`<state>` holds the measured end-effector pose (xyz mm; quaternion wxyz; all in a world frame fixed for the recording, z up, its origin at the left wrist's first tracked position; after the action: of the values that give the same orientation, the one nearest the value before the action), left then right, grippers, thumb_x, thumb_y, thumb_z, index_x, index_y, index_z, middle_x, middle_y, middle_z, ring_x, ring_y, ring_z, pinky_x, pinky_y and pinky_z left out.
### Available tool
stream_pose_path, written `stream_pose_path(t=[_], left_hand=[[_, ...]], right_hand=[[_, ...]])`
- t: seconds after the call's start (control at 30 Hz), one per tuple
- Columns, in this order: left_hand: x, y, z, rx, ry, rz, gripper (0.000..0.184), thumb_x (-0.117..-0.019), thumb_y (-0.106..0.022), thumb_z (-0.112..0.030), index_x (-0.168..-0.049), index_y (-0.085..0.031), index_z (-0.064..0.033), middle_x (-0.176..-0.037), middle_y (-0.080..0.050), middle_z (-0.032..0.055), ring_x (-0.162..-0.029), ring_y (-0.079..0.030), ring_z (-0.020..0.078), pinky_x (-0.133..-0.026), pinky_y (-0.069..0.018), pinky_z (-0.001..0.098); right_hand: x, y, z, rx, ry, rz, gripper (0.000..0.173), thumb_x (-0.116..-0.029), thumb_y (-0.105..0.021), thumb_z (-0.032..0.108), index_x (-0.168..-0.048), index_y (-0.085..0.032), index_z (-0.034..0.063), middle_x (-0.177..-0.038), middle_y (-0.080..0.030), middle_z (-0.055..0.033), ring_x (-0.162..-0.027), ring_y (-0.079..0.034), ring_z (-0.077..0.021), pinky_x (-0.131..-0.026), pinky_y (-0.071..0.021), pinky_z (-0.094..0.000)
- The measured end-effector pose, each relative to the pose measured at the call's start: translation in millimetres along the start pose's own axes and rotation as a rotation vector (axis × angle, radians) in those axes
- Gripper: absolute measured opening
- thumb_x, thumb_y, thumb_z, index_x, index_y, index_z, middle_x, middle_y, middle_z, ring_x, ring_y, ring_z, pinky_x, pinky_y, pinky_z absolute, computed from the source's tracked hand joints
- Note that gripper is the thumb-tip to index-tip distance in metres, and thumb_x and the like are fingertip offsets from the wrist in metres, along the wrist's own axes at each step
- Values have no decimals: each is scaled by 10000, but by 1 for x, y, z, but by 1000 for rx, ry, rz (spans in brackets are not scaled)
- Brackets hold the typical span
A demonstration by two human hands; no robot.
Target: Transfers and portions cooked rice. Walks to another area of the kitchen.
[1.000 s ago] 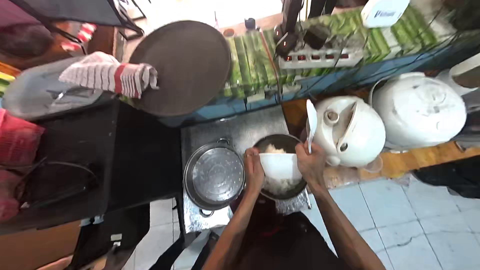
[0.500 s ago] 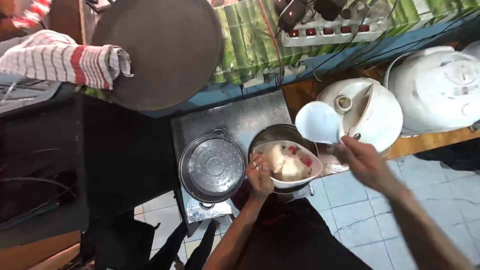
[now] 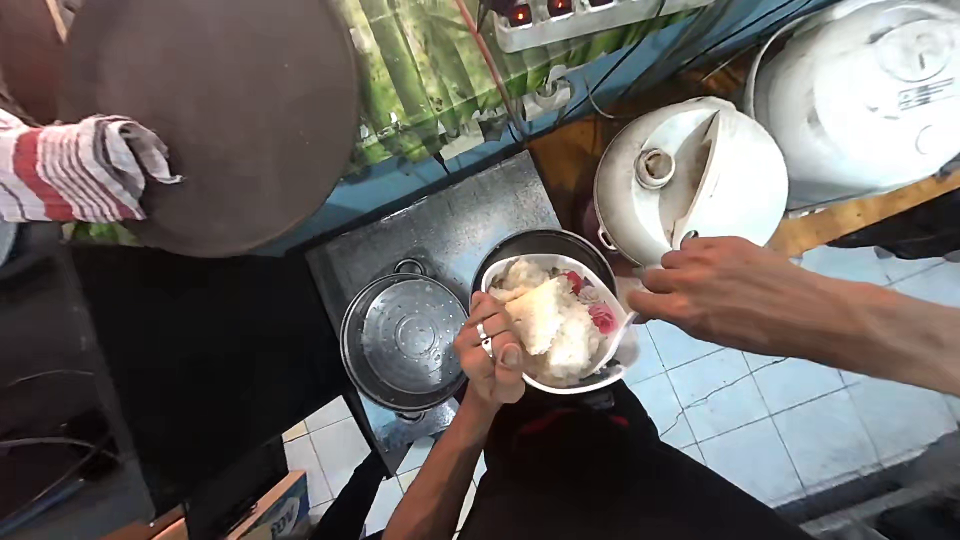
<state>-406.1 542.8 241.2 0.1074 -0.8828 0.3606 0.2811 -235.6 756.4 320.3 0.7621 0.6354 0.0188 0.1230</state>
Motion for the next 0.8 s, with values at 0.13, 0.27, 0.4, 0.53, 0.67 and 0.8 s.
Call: stream_pose_path(t=[0.13,0.27,0.4,0.53,0.67,0.8], left_hand=[[19,9,23,72,256,-196,443,-1040,-508,-434,-647,-521,-230,-591,-494,-102,-639,-553,46,-734,-499,270],[36,-4,22,-15,298,-188,435,-1059,-486,-378,-667,-532,-196,-598,-495,-96,-643,-550,30,-697,-489,243],[38,-6,22,-34,338,-251,433,-1059,-457,-324,-648,-503,-196,-590,-476,-92,-610,-525,42,-635,-463,234],[33,-8,23,37,410,-280,436,-1049,-466,-286,-622,-482,-201,-556,-445,-99,-537,-488,33,-555,-439,221],[32,-6,20,57,559,-318,430,-1030,-402,-168,-602,-436,-197,-539,-406,-91,-490,-440,39,-514,-408,225],[27,-7,14,1,627,-329,423,-1009,-426,-129,-589,-436,-181,-517,-399,-81,-466,-425,42,-493,-399,230]], right_hand=[[10,-20,21,-28,-101,-24,293,-1069,-440,227,-874,-594,71,-650,-534,-85,-511,-568,-289,-429,-443,-424],[11,-37,43,-32,-204,52,270,-1047,-475,195,-855,-604,56,-643,-544,-103,-493,-572,-307,-407,-440,-432],[8,-47,54,-24,-317,38,283,-1053,-494,210,-846,-600,48,-632,-536,-98,-476,-569,-298,-390,-429,-420],[-4,-37,37,-208,-274,229,277,-1081,-488,278,-1006,-625,49,-757,-617,-141,-640,-657,-362,-522,-530,-517],[-10,-26,17,-187,-240,242,246,-1081,-489,299,-1058,-666,130,-769,-628,-99,-657,-657,-316,-528,-519,-480],[-8,-25,15,-126,-288,212,212,-1074,-499,280,-1051,-663,150,-755,-606,-90,-615,-636,-309,-486,-496,-463]])
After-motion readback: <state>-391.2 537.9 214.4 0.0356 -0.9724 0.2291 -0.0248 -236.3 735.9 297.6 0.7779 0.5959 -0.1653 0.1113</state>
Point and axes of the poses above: each hand's wrist, its own x-axis away from the middle knuckle, its own y-axis out of the back of the hand, z = x × y, the point moved 4 cm from there along -x, towards the middle knuckle
